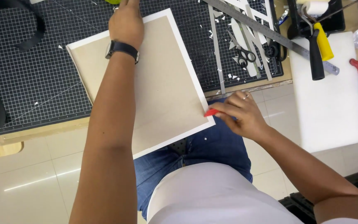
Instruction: Applying and smoothing a white adhesive layer onto a board using a squeegee, scissors, and a roller.
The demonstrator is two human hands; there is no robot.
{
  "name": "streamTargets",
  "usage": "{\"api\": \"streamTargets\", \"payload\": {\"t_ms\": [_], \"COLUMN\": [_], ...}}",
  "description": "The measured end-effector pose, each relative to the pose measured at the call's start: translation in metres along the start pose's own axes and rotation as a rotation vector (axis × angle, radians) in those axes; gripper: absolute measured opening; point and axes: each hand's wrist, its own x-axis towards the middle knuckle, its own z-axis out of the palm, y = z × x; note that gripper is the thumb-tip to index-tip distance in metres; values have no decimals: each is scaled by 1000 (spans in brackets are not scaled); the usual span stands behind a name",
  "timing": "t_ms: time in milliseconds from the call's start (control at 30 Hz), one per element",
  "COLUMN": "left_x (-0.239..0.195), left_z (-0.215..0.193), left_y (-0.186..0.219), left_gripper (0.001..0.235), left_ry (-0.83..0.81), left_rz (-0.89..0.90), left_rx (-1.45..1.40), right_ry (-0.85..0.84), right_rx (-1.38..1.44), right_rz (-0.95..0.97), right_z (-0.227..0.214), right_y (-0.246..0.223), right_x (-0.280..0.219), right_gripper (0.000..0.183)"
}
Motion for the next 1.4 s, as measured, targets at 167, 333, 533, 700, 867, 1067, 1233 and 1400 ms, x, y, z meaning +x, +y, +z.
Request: {"api": "streamTargets", "payload": {"t_ms": [167, 333, 533, 700, 867, 1067, 1233, 1400], "left_x": [-4, 0, 0, -2, 1, -1, -2, -3], "left_z": [13, 11, 7, 17, -3, -24, -22, -21], "left_y": [-17, -16, -17, -23, -5, 16, 14, 14], "left_gripper": [13, 16, 17, 16, 29, 47, 49, 48], "left_ry": [11, 18, -36, -12, 16, -25, -55, -74], "left_rz": [-8, 58, -54, -30, 29, -18, -41, -44], "left_rx": [-14, 8, -45, -29, 16, -96, -103, -101], "right_ry": [42, -24, 74, 90, 189, 356, 467, 466], "right_rx": [-70, -35, 34, 198, 89, 19, -45, -86], "right_rz": [42, -2, 0, 74, 18, -21, -46, -11], "right_z": [7, 4, 6, 1, 32, 74, 99, 89], "right_y": [-3, -1, -2, 3, 26, 94, 151, 152], "right_x": [5, -18, -19, -33, 0, 123, 206, 217], "right_gripper": [18, 21, 25, 27, 18, 24, 39, 26]}}
